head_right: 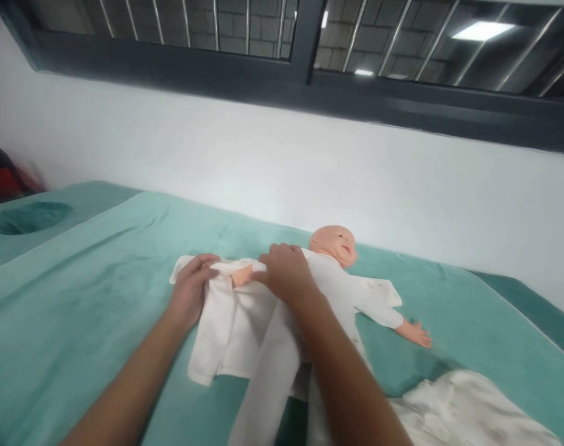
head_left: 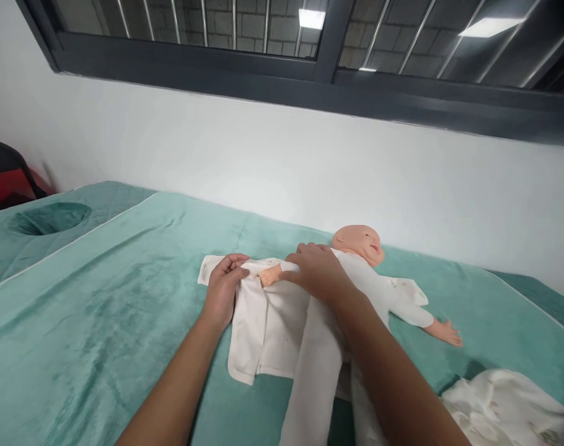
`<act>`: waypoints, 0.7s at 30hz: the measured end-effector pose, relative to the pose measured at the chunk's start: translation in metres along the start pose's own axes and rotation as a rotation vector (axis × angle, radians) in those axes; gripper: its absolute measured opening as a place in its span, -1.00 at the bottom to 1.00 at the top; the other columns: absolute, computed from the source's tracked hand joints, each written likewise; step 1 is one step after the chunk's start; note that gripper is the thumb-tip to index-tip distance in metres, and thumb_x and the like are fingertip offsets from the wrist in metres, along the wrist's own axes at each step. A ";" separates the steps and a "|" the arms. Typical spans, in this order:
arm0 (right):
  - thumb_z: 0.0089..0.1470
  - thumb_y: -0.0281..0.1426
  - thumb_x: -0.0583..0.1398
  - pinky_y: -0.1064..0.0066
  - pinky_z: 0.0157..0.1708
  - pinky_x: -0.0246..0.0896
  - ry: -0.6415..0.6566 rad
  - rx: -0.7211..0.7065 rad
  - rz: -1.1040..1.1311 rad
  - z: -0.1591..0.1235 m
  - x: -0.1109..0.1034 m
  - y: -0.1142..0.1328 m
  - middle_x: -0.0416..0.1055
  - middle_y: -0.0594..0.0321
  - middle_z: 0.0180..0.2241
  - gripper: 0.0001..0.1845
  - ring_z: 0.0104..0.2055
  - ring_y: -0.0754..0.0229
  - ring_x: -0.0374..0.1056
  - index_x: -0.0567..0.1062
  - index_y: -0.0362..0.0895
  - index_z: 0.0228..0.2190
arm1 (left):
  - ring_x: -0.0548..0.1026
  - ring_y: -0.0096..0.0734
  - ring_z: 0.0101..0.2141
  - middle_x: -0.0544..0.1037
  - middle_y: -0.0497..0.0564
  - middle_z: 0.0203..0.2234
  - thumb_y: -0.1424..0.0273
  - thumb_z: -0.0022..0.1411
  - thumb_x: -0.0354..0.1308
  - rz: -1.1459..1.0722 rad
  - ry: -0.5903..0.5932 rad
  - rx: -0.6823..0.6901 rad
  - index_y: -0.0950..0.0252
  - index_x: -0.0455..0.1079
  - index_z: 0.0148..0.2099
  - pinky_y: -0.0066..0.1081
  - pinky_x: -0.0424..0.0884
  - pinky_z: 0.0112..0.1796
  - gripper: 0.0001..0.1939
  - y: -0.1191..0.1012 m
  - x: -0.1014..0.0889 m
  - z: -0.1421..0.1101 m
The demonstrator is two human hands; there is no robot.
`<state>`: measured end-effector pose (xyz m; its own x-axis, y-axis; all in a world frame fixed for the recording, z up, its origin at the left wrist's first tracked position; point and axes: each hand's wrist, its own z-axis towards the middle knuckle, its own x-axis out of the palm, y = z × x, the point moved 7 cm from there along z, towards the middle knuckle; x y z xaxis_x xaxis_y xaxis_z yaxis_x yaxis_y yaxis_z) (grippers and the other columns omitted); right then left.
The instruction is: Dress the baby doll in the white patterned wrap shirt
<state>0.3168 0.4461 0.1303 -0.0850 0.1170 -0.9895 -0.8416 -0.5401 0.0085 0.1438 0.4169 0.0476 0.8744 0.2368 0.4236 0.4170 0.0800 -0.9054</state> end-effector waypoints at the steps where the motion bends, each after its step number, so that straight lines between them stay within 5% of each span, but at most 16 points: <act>1: 0.16 -0.09 0.14 0.21 -0.11 0.03 -0.013 0.000 -0.019 0.001 0.003 0.002 0.37 0.19 -0.40 -0.65 -0.26 0.10 0.25 0.51 -0.07 -0.45 | 0.35 -0.53 -0.50 0.38 -0.16 -0.53 0.47 -0.04 0.23 0.003 0.048 0.007 0.25 0.42 -0.22 -0.52 0.22 -0.44 -0.75 -0.001 0.007 -0.003; 5: 0.18 -0.27 0.13 0.25 -0.07 0.03 -0.039 -0.041 -0.020 0.005 0.009 0.019 0.42 0.16 -0.34 -0.79 -0.19 0.10 0.29 0.51 -0.11 -0.33 | 0.41 -0.47 -0.36 0.49 -0.08 -0.37 0.36 0.10 0.24 0.129 0.253 0.046 0.23 0.44 -0.17 -0.51 0.27 -0.33 -0.79 -0.001 0.038 -0.017; 8: 0.19 -0.35 0.09 0.32 -0.08 0.06 -0.094 -0.023 0.100 -0.001 -0.006 0.016 0.45 0.18 -0.22 -0.81 -0.12 0.13 0.31 0.49 -0.07 -0.21 | 0.36 -0.51 -0.40 0.44 -0.11 -0.43 0.29 0.13 0.24 0.193 0.271 0.051 0.21 0.45 -0.16 -0.53 0.24 -0.36 -0.79 0.001 0.040 -0.021; 12: 0.26 -0.22 -0.07 0.35 -0.35 0.11 -0.168 0.492 0.153 -0.048 -0.039 -0.056 0.47 0.20 -0.33 -0.63 -0.32 0.14 0.35 0.48 -0.05 -0.33 | 0.35 -0.51 -0.43 0.42 -0.12 -0.45 0.28 0.11 0.26 0.165 0.170 0.013 0.22 0.42 -0.14 -0.52 0.23 -0.39 -0.74 0.001 0.022 -0.018; 15: 0.21 -0.01 -0.09 0.30 -0.41 0.11 0.021 0.786 0.131 -0.100 -0.033 -0.115 0.47 0.09 -0.44 -0.44 -0.40 0.05 0.35 0.48 -0.09 -0.50 | 0.39 -0.48 -0.40 0.45 -0.09 -0.41 0.28 0.07 0.28 0.174 0.148 -0.006 0.24 0.41 -0.12 -0.50 0.25 -0.38 -0.69 0.003 0.016 -0.017; 18: 0.18 0.09 -0.10 0.27 -0.36 0.18 0.122 0.768 0.263 -0.129 -0.010 -0.143 0.46 0.04 -0.52 -0.33 -0.42 0.03 0.40 0.47 -0.11 -0.60 | 0.40 -0.45 -0.41 0.47 -0.08 -0.40 0.24 0.06 0.29 0.210 0.149 -0.012 0.23 0.39 -0.06 -0.49 0.25 -0.39 -0.61 0.008 0.016 -0.017; 21: 0.19 0.09 -0.11 0.26 -0.31 0.22 0.090 0.690 0.368 -0.134 0.009 -0.150 0.47 0.03 -0.53 -0.31 -0.39 0.01 0.43 0.50 -0.13 -0.56 | 0.39 -0.43 -0.43 0.46 -0.09 -0.46 0.19 0.05 0.29 0.312 0.108 -0.003 0.26 0.40 -0.02 -0.46 0.24 -0.39 -0.54 0.010 0.017 -0.017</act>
<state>0.5136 0.4163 0.1009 -0.4036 -0.0532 -0.9134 -0.9113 0.1119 0.3961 0.1671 0.4047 0.0460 0.9813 0.1454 0.1263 0.1252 0.0172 -0.9920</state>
